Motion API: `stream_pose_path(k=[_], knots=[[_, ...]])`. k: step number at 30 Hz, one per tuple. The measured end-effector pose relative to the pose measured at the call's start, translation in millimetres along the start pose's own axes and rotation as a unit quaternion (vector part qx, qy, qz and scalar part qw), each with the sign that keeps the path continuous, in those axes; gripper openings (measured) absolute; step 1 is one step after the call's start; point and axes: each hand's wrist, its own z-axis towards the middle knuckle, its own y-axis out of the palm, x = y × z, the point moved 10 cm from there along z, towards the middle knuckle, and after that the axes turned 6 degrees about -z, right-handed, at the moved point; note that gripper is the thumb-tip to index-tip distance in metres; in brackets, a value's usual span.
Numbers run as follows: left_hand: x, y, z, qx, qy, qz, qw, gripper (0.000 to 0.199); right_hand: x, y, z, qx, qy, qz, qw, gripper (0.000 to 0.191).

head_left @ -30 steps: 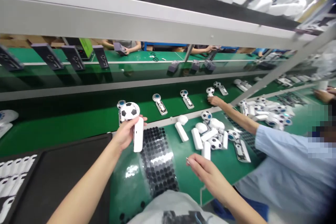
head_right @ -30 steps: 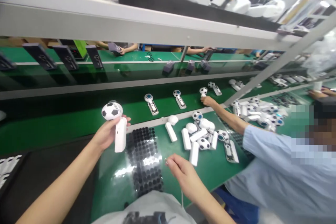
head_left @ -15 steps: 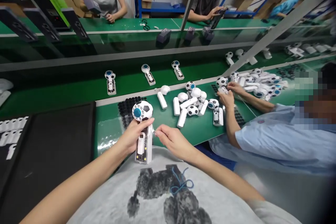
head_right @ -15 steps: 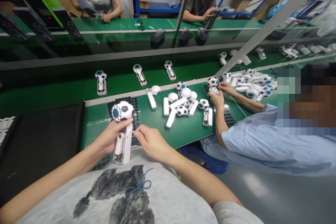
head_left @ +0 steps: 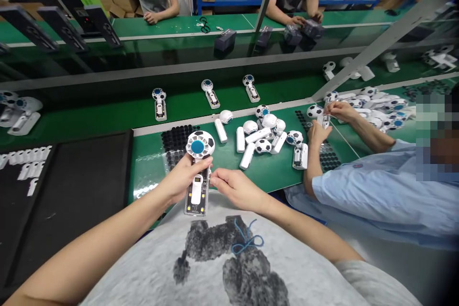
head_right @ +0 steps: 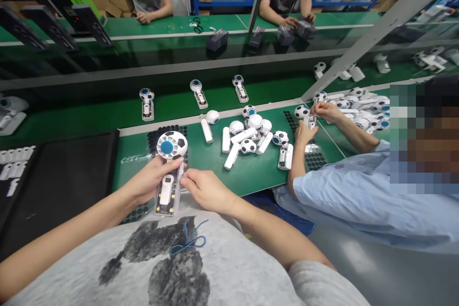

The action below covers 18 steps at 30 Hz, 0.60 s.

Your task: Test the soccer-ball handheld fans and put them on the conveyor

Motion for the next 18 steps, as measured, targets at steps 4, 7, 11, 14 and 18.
stream_pose_path(k=[4,7,11,14,18], knots=[[3,3.9,0,-0.002,0.034,0.005,0.999,0.035,-1,2,-2,-0.029,0.008,0.001,1.000,0.026],[0,3.2,1,-0.003,0.030,0.007,1.000,0.035,2,3,-3,-0.034,0.024,0.007,0.999,0.026],[-2,-2.7,2,0.008,0.032,-0.004,0.999,0.035,2,8,2,-0.034,0.024,0.006,0.999,0.028],[-2,-12.0,1,0.032,0.056,-0.008,0.998,0.035,-4,16,10,-0.037,0.013,0.006,0.999,0.029],[5,-38.1,5,0.036,0.079,0.007,0.996,0.030,8,13,11,-0.072,0.031,-0.012,0.997,0.033]])
